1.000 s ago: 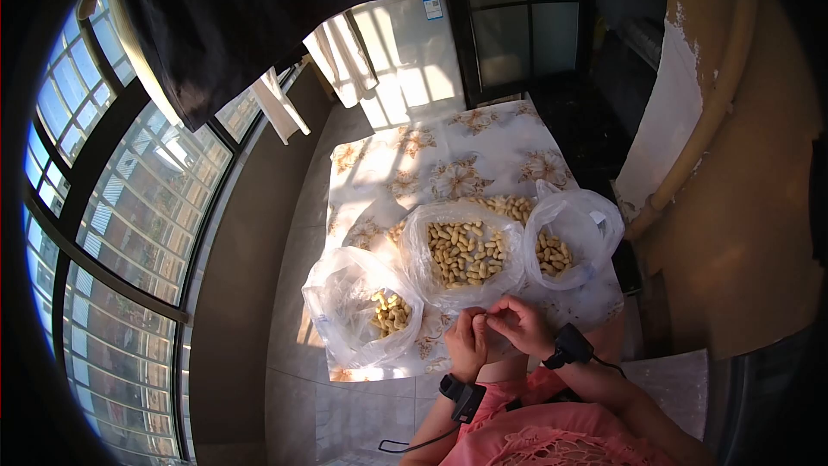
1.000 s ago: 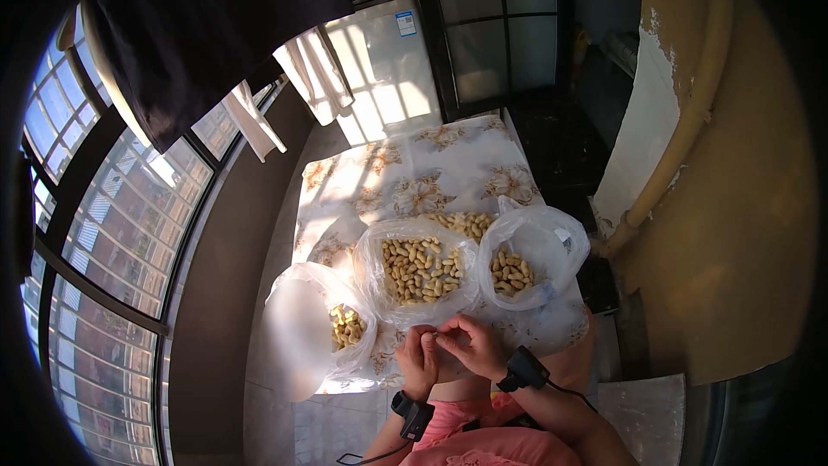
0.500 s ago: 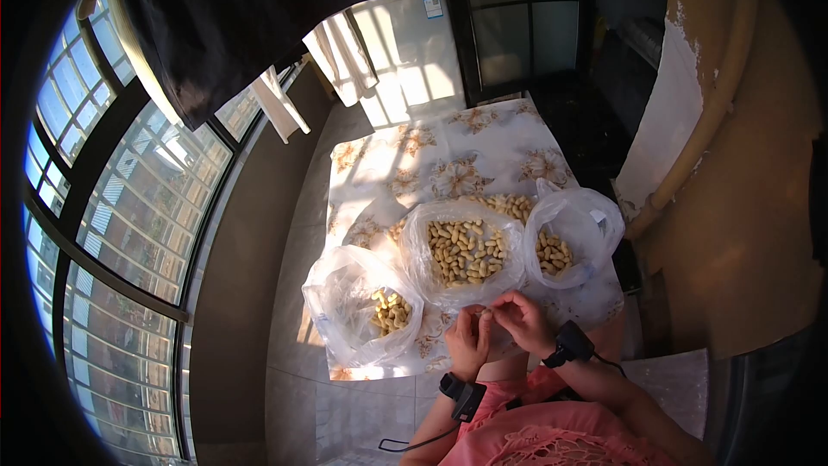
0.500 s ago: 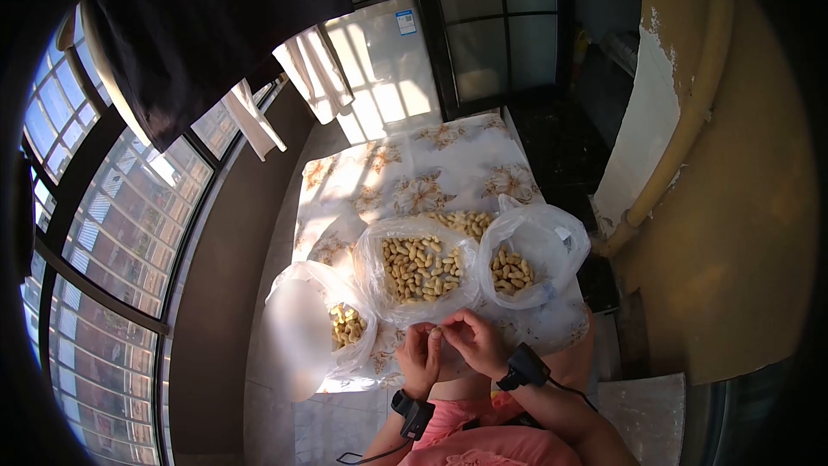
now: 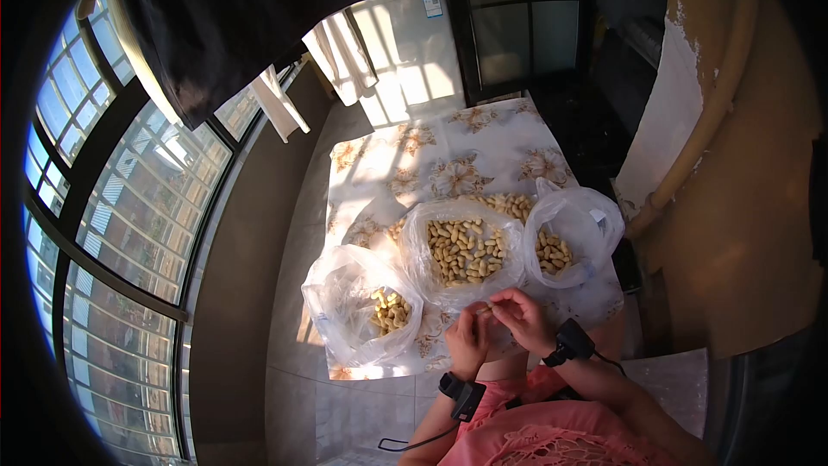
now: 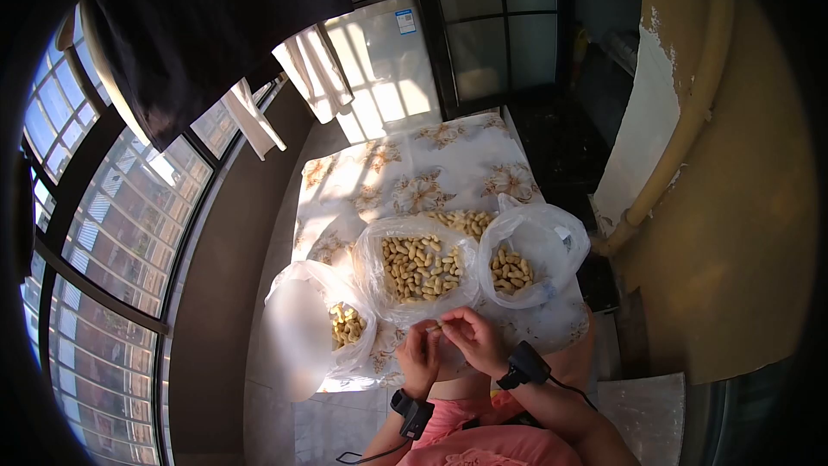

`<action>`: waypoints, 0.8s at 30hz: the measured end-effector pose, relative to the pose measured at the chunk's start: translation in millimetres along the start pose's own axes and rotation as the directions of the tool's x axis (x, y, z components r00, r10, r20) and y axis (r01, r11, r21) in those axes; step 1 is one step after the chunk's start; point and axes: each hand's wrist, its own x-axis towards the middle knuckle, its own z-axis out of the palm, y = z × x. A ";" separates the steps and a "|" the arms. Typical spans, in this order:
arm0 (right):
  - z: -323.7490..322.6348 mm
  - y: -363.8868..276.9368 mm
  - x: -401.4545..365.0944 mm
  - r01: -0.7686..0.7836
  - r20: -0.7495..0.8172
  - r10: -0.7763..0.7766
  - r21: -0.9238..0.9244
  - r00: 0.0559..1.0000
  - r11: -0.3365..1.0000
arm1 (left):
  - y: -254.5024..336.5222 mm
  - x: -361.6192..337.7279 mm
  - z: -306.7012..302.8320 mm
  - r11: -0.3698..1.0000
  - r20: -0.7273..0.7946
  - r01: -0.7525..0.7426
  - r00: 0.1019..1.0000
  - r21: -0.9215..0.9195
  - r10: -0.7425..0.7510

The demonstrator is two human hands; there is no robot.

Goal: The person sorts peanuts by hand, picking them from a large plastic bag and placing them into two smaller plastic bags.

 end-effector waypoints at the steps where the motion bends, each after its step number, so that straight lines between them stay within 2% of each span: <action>1: -0.4 1.0 0.2 -0.008 -0.001 0.008 -0.007 1.000 1.000 | -1.0 -0.2 0.7 1.000 -0.015 -0.026 1.000 0.005 0.026; 10: 0.0 -5.8 -0.5 0.025 0.009 -0.025 -0.050 1.000 0.998 | 5.6 1.4 -3.1 0.997 0.034 0.062 0.998 -0.035 -0.061; 24: 2.0 -10.1 -0.4 0.011 0.000 -0.011 -0.033 1.000 0.999 | 5.3 2.8 -3.1 0.998 0.044 0.058 0.997 0.002 -0.058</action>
